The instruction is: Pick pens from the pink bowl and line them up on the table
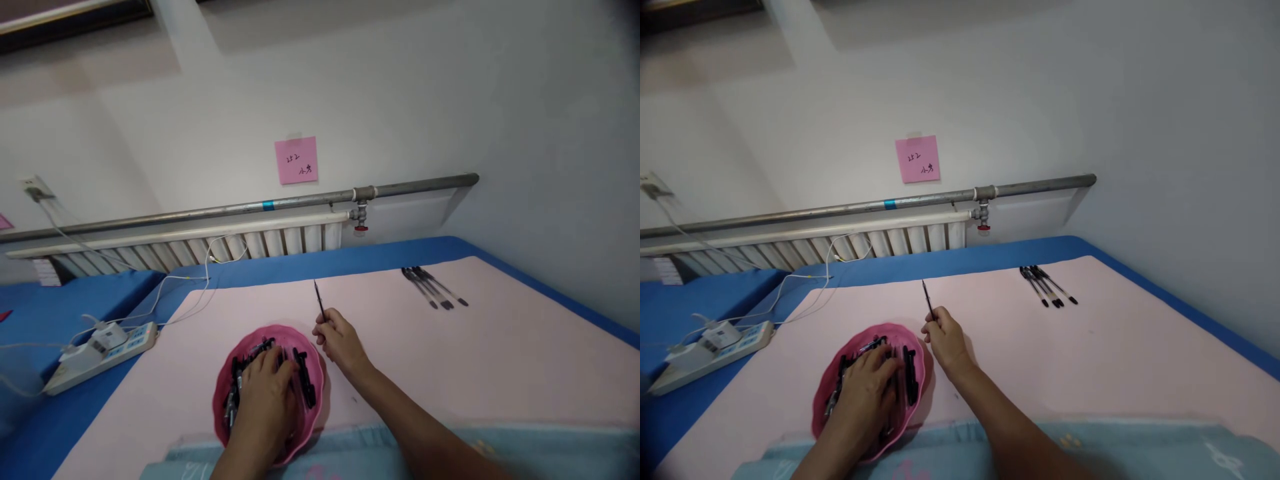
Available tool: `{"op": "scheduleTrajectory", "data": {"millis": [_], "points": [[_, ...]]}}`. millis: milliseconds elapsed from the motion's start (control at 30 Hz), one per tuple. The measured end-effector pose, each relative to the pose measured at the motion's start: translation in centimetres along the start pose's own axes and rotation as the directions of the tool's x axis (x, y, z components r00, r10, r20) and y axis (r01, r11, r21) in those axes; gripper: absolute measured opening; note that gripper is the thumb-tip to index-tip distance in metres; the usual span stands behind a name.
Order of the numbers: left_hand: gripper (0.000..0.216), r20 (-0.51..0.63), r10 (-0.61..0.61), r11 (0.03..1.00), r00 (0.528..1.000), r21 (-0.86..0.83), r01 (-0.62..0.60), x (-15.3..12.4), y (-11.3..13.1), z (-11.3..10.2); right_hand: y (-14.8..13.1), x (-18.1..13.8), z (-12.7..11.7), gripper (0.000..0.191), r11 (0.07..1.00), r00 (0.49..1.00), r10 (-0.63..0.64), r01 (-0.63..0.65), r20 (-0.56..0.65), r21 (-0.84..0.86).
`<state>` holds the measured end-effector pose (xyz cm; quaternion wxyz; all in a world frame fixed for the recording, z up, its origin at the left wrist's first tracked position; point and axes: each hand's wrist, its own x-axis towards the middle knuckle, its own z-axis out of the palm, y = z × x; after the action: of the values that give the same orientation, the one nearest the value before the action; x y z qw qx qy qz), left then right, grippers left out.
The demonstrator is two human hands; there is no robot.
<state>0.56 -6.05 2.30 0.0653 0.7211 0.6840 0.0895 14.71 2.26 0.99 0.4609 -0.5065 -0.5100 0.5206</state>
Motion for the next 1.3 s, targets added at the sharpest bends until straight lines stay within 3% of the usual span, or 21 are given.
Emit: {"op": "scheduleTrajectory", "data": {"millis": [367, 800, 933, 1100, 1200, 1300], "points": [[0.037, 0.061, -0.054, 0.995, 0.997, 0.090, 0.048, -0.2, 0.1, -1.0, 0.1, 0.0, 0.0, 0.010, 1.000, 1.000, 0.006, -0.006, 0.008, -0.007], [0.035, 0.057, -0.035, 0.999, 0.998, 0.015, 0.034, 0.0, -0.3, -0.1, 0.4, 0.3, -0.2, 0.008, 0.999, 1.000, 0.003, -0.003, 0.004, -0.044], [0.035, -0.017, -0.034, 0.996, 0.999, -0.085, 0.033, 0.2, 0.9, 0.8, 0.7, 0.4, -0.3, 0.007, 0.998, 1.000, -0.007, 0.008, 0.016, -0.058], [0.036, -0.212, 0.007, 0.961, 0.977, -0.269, -0.066, 0.4, 0.9, 1.0, 1.1, 0.6, -0.5, 0.007, 0.997, 0.999, -0.018, 0.021, 0.041, -0.070], [0.035, -0.311, -0.146, 0.941, 0.939, -0.338, 0.035, 0.2, -1.5, -0.2, 1.3, 0.8, -0.6, 0.004, 0.997, 0.999, -0.018, 0.021, 0.048, -0.070], [0.030, -0.218, -0.340, 0.899, 0.915, -0.361, 0.248, -0.5, -4.0, -1.5, 1.4, 0.8, -0.6, 0.004, 0.997, 0.999, -0.012, 0.015, 0.052, -0.074]]}}
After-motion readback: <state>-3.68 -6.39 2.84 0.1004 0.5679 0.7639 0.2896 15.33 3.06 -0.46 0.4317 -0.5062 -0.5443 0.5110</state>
